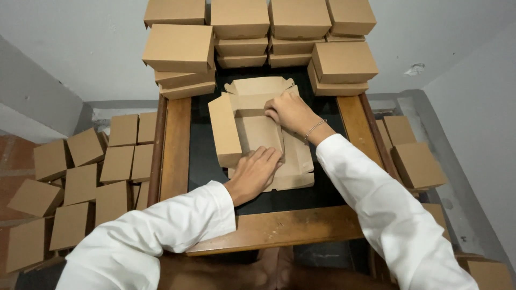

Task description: Folding a cardboard template into a finished box and placing it on a stack.

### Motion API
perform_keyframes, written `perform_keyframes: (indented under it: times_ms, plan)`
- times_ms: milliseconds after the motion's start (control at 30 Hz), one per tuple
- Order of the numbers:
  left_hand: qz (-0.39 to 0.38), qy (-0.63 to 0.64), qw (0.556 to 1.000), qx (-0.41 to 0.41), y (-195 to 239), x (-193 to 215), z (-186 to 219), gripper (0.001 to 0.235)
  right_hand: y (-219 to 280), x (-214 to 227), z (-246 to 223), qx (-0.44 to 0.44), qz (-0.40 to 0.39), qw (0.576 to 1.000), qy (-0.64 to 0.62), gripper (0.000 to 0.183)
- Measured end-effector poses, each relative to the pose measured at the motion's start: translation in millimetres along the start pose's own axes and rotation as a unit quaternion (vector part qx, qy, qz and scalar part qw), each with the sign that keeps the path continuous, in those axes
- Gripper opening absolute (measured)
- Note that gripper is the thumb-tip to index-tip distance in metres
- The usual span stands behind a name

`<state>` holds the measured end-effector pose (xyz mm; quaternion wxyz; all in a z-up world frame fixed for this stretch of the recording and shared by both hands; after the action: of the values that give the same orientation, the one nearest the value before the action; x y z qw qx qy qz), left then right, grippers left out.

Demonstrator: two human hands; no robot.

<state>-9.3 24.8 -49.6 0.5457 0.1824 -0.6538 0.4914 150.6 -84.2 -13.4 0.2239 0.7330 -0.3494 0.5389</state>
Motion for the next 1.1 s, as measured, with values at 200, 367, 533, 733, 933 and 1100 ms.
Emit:
perform_keyframes:
  times_ms: [200,367,533,733,933,1100]
  plan:
    - [-0.013,0.003,1.000,0.008,2.4,-11.6,-2.4,0.012,-2.2,-13.4,6.3,0.014,0.029,0.999,0.014,0.016]
    - [-0.008,-0.007,1.000,-0.002,4.2,-19.0,-4.2,0.012,-5.4,-15.6,6.8,-0.011,0.027,1.000,0.010,0.014]
    - [0.007,-0.043,0.999,-0.015,6.4,-23.7,-5.4,0.013,-4.7,-13.6,4.4,-0.004,0.006,1.000,0.027,0.016]
    - [0.020,-0.066,0.997,-0.023,9.1,-35.2,-8.0,0.014,3.8,-3.5,-2.7,-0.007,-0.015,1.000,0.005,0.020]
    - [-0.007,-0.051,0.998,-0.030,8.7,-32.3,-8.7,0.015,2.8,-4.7,-1.4,-0.006,-0.023,1.000,-0.008,0.020]
    - [0.004,-0.201,0.978,-0.051,13.7,-30.2,3.8,0.009,2.8,-3.9,-0.9,-0.028,-0.053,0.998,-0.008,0.023]
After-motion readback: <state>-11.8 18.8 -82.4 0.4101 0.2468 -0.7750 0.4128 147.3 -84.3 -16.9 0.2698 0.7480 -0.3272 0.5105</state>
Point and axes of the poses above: each hand's wrist, its own y-axis away from the middle knuckle, its own x-axis out of the back of the hand, z = x × y, the point moved 2 cm from there along -y, towards the middle knuckle, and after that the axes turned 10 degrees about -y, right-handed, at the moved point
